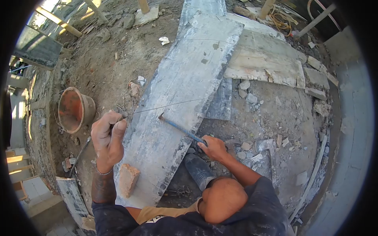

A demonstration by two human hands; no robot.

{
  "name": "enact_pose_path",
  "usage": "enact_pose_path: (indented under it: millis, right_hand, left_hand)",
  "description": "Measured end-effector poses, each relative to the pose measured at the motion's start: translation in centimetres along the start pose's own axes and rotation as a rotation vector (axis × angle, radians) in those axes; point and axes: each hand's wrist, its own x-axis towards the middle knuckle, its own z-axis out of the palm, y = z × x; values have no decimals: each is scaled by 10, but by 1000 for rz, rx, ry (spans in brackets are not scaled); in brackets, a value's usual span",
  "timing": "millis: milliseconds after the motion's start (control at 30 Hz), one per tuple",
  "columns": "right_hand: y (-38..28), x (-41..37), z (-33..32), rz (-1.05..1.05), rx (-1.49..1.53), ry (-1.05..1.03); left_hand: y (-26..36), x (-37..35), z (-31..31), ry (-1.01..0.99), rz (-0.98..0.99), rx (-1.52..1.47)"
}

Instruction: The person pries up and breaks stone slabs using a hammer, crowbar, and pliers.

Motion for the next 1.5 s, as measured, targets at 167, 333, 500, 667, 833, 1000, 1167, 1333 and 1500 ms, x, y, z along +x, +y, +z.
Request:
enact_pose_path:
  millis: [167, 333, 500, 667, 833, 1000, 1167, 1333, 1500]
  right_hand:
    - [11, -13, -19, -141, 65, 217]
    - [102, -68, -51, 291, 181, 537]
    - [140, -173, -37, 622, 95, 690]
    - [149, -237, 1, 605, -32, 638]
    - [35, -113, -22, 81, 284, -91]
    - [-38, -21, 64, -717, -168, -1246]
    - [-85, -64, 157, -1283, -648, -1040]
    - [-78, -73, 194, -1318, -807, -1002]
    - [-67, -77, 212, -1217, -745, -1006]
  left_hand:
    - [-14, -43, -14, 71, -397, -29]
    - [-6, -62, -13, 38, -514, -69]
    - [-9, -84, -15, -240, -601, -79]
    - [-16, -88, -17, -373, -650, 128]
    - [-24, -86, -9, -161, -624, 45]
    - [-15, -93, -14, -48, -465, 124]
    - [-16, -114, -29, -64, -521, -76]
    - [-9, -117, -36, -72, -711, -339]
    - [1, -100, -33, -94, -681, -355]
